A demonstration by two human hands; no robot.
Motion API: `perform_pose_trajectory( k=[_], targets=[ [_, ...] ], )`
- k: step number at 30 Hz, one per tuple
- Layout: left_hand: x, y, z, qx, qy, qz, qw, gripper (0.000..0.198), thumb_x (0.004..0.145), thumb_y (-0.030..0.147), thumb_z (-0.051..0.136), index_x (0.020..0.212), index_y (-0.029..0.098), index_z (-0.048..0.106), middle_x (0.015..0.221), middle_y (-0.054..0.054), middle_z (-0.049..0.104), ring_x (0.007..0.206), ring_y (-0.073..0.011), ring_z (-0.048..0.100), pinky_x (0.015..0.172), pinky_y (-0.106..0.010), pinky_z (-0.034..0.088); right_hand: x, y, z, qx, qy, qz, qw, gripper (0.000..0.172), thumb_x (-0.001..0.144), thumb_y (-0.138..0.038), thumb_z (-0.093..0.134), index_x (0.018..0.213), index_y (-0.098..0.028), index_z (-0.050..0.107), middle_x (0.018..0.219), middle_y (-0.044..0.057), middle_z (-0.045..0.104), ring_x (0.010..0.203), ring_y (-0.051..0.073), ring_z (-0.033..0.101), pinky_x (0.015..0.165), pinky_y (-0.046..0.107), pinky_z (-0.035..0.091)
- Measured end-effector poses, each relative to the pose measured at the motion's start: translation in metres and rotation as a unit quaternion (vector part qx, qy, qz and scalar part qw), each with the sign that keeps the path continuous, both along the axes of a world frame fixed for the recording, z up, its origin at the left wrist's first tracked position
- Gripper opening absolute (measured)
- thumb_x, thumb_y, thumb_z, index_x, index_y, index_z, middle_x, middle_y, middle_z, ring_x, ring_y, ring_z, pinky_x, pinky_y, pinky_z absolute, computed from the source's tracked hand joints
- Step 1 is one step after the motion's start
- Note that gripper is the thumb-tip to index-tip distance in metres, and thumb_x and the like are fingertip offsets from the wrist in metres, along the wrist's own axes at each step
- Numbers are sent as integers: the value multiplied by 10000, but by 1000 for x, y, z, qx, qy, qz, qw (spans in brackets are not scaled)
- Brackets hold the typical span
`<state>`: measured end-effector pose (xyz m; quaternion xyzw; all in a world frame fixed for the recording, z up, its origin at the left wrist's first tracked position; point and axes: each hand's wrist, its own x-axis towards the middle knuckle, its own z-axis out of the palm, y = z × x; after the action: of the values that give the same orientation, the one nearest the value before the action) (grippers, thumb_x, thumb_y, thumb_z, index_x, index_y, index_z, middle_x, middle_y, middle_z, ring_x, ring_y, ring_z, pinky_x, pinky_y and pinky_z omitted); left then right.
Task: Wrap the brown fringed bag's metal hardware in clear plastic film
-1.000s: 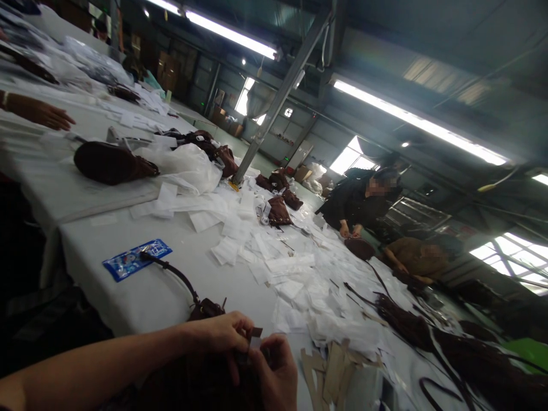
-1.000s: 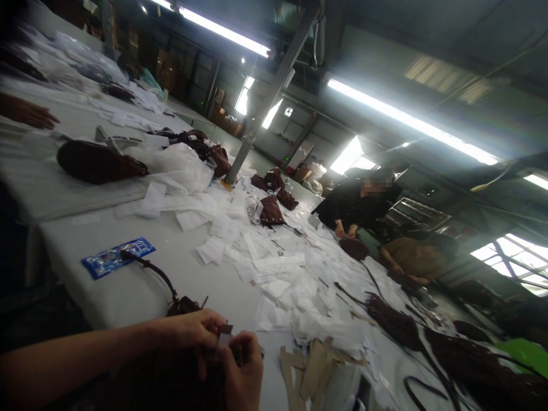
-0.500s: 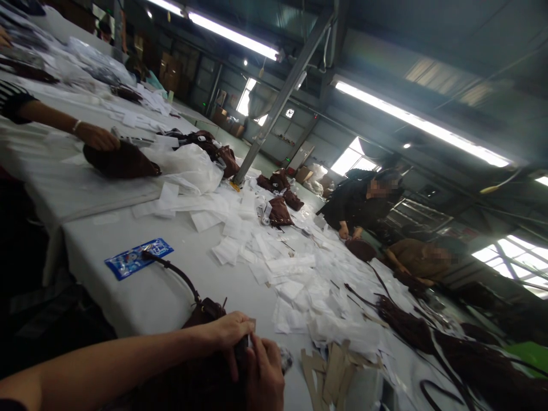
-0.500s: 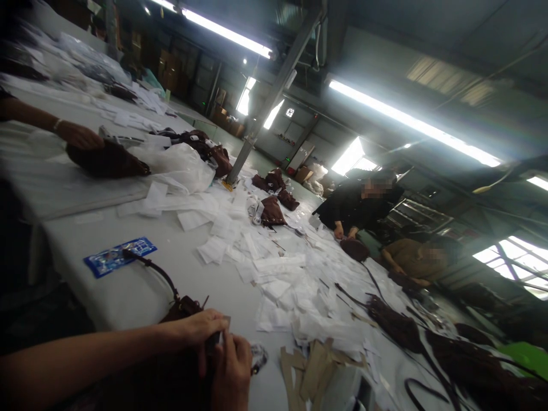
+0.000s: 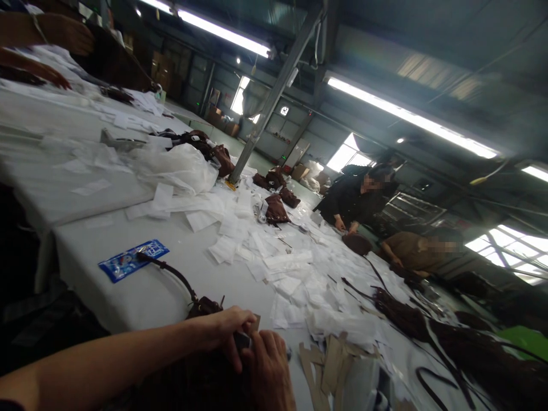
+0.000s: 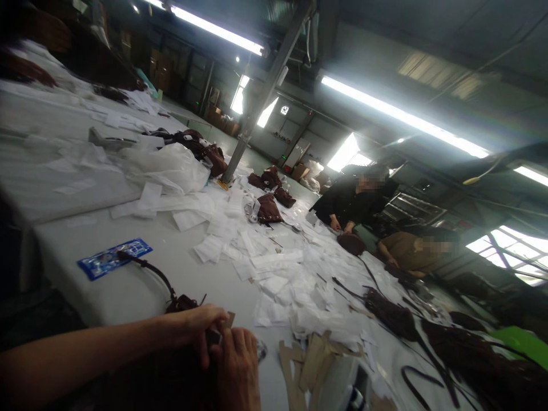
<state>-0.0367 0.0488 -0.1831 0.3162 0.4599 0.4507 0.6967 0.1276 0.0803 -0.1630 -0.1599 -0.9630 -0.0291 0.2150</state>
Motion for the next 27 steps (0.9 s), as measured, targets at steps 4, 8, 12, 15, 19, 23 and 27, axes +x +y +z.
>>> perform_pose_trajectory(
  k=[4,8,12,15,19,23,27],
  targets=[
    [-3,-7,12,0,-58,-53,997,479,707,612,571,781,140,607,676,-28,590,465,-177,608,470,-332,546,2,-1,4,10,27,3,1000,193,909,-165,436,1053,-195,561,835,45,577,744,211,528,666,365,433],
    [-3,-12,17,33,-87,-81,992,369,646,454,737,781,123,644,634,-19,598,506,-134,611,505,-232,528,5,-2,-4,-30,49,-5,998,174,896,-173,469,1021,-206,587,846,53,591,759,212,543,679,363,455],
    [-3,-12,13,53,-52,-53,996,280,607,356,751,690,110,646,604,-20,607,484,-123,594,464,-212,515,10,0,-17,-136,120,-57,982,455,887,-271,538,1326,-209,432,965,74,643,837,224,600,743,361,493],
    [-4,-13,14,60,-26,-43,997,239,597,314,746,643,112,627,575,-7,598,472,-128,585,433,-224,514,12,5,-12,-316,156,-110,929,630,886,-322,530,1435,-176,256,905,37,662,786,193,633,731,316,509],
    [-4,-18,22,79,13,-49,996,153,593,224,714,615,114,610,545,17,568,448,-122,568,364,-183,458,4,10,21,-434,108,-118,887,338,863,-282,532,1181,-177,573,786,6,661,719,171,625,683,274,481],
    [-2,-19,25,82,43,-40,995,78,600,163,671,619,122,607,523,30,563,437,-109,548,354,-160,438,-5,10,47,-365,76,-153,915,120,802,-208,604,696,-193,660,743,14,656,729,175,612,666,262,423],
    [0,-12,18,71,49,-12,996,120,613,209,697,616,133,605,494,33,557,423,-119,545,360,-186,461,-6,4,41,-284,37,-135,949,175,831,-127,548,728,-208,665,719,10,668,692,166,612,633,249,395]
  ],
)
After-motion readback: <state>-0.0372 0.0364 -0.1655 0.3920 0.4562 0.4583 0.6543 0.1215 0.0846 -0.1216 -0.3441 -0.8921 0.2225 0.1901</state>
